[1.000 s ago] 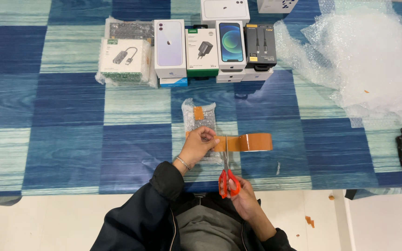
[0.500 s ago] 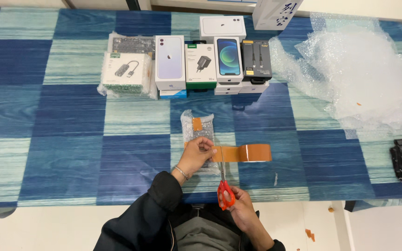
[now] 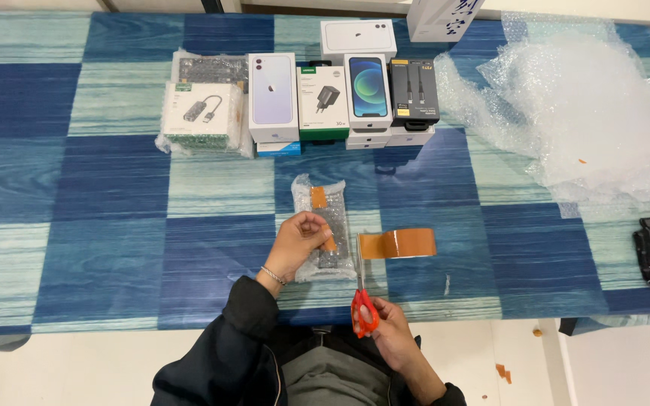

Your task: The person places an anti-static bag containing a circuit board into bubble wrap, applies adhesive tape to the wrap using scissors to cut pieces, and then places the wrapped item into a secondary plastic sleeve and seals it with more tape.

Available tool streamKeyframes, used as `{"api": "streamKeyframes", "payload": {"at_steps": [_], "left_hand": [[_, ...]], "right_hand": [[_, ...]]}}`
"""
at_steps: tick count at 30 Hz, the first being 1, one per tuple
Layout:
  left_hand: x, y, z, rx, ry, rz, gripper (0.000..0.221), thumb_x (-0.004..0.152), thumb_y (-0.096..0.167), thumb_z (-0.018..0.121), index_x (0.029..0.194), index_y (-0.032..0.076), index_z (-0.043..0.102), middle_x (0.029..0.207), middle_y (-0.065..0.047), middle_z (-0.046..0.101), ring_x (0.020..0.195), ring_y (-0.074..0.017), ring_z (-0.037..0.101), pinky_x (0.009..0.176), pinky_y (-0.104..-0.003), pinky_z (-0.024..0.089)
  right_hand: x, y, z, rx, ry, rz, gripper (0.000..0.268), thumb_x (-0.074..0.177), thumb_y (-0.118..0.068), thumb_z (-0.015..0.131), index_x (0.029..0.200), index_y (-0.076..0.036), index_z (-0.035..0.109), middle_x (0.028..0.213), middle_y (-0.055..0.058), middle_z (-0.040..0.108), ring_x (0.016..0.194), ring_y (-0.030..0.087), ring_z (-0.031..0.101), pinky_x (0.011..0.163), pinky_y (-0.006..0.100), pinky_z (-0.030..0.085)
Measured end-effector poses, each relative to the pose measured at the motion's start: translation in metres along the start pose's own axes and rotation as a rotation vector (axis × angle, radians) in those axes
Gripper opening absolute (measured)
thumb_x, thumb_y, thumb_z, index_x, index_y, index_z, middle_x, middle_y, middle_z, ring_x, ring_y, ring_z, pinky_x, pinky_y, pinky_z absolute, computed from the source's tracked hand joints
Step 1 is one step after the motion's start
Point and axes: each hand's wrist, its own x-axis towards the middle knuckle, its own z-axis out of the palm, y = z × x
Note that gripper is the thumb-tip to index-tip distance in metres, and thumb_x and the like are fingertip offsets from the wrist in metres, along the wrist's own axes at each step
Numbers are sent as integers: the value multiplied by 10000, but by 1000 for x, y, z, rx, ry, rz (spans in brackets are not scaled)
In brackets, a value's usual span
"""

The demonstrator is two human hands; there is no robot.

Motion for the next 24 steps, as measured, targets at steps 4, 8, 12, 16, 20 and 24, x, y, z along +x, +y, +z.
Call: {"api": "streamKeyframes", "payload": {"at_steps": [4,8,12,16,20,24], "left_hand": [[-3,-3,-11,9,22,29,129,901,50,784,985,46,686,797,-73,697,681,-158,672,663,-299,608],[-6,3,-7,82,-22,72,142,921,79,766,1032,61,681,806,-48,672,699,-147,679,687,-291,612],[-7,22,11,354,-215,180,215,951,148,741,1160,149,691,848,32,609,725,-86,568,670,-260,514],[-11,31,22,380,-311,134,206,973,202,715,1168,140,694,857,34,548,759,-92,540,704,-271,503],[-13,26,22,393,-301,77,192,971,149,715,1162,125,712,819,42,549,747,-84,537,705,-256,505],[-13,21,16,391,-263,64,185,972,147,714,1156,124,719,835,46,541,755,-81,517,695,-257,487]], "right_hand": [[-3,-3,-1,14,-33,-9,275,913,-134,746,1088,68,681,816,163,682,626,234,637,534,290,436],[-3,-4,-1,50,-10,49,271,918,-131,742,1101,58,676,846,169,692,644,240,623,570,309,452],[-6,-8,5,11,-23,27,250,910,-161,759,1038,39,682,814,149,690,626,215,627,547,295,448],[-11,-12,11,-27,-68,-2,231,925,-179,743,932,36,659,805,152,681,624,214,626,535,292,427],[-16,-19,17,7,-119,65,303,952,-255,686,1005,43,669,845,143,682,663,225,652,513,285,409],[-17,-23,16,28,-167,105,373,957,-298,666,1035,66,693,852,153,692,664,202,650,515,266,447]]}}
